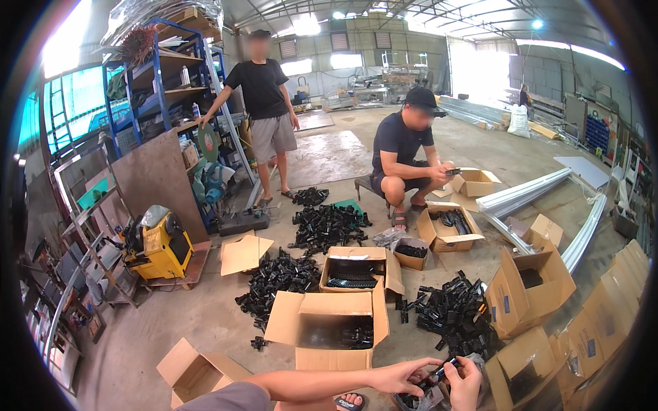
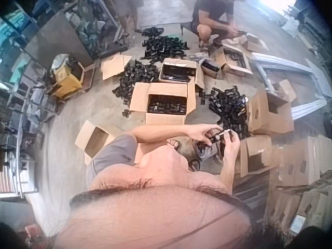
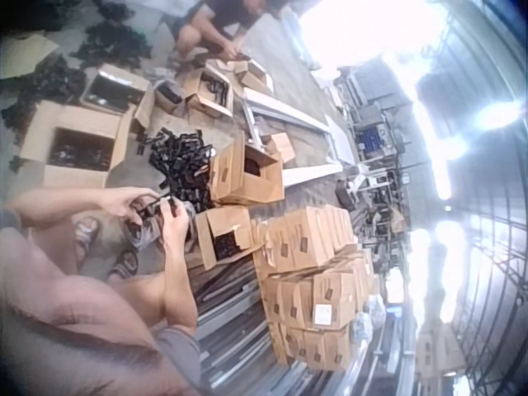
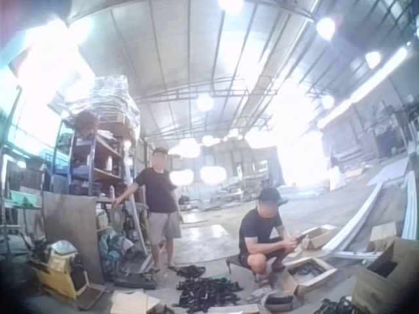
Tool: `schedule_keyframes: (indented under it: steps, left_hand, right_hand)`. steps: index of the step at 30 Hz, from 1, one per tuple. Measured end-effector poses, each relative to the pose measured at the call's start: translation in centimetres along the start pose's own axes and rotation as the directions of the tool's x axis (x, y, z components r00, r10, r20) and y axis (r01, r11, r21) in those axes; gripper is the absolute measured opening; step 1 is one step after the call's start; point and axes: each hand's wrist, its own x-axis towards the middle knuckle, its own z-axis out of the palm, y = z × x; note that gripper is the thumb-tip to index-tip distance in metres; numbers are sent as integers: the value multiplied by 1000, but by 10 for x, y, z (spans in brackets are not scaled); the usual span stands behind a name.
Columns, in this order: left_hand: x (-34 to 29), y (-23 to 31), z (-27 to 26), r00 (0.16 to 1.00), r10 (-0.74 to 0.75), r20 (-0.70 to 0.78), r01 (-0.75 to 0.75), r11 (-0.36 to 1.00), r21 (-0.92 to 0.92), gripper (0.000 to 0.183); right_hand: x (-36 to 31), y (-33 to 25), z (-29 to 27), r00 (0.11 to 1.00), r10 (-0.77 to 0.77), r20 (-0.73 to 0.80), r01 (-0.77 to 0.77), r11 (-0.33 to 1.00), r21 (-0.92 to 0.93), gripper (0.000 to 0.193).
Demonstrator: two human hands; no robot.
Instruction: The person sorts through black metal components, taking them from a plastic bag and placing them into cardboard boxes while sitting on the floor.
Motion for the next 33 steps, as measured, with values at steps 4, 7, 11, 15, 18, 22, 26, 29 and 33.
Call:
schedule_keyframes:
  steps: [4,7,11,15,18,22,26,29,33]
  left_hand:
    - [1,-6,1,1000,-13,-6,13,999,-51,92]
    - [-3,6,5,998,-37,-47,38,999,26,95]
    - [-6,15,8,998,-52,-42,51,998,-19,95]
    - [-3,0,5,998,-47,-44,46,999,-22,92]
    - [-3,2,3,998,-55,-30,55,998,-11,90]
    - [-1,-1,2,998,-52,-26,51,998,-45,88]
    - [-3,2,2,996,-84,-12,84,996,-8,85]
    - [-3,-8,3,997,-69,-31,65,993,-95,80]
    - [0,-13,2,999,-46,-8,45,993,-105,72]
  right_hand:
    - [-6,-7,9,996,-84,14,84,996,-35,34]
    - [1,2,-1,993,-107,55,114,982,-149,39]
    - [2,7,-2,985,-158,69,170,960,-221,39]
    - [-1,4,3,982,-184,43,189,946,-263,38]
    - [0,4,3,982,-187,37,190,944,-271,38]
    - [0,3,8,978,-207,-4,201,956,-212,37]
    - [1,5,5,976,-216,21,213,940,-265,32]
    - [2,4,9,968,-252,-9,242,938,-249,29]
    - [2,4,11,963,-261,-66,248,954,-168,26]
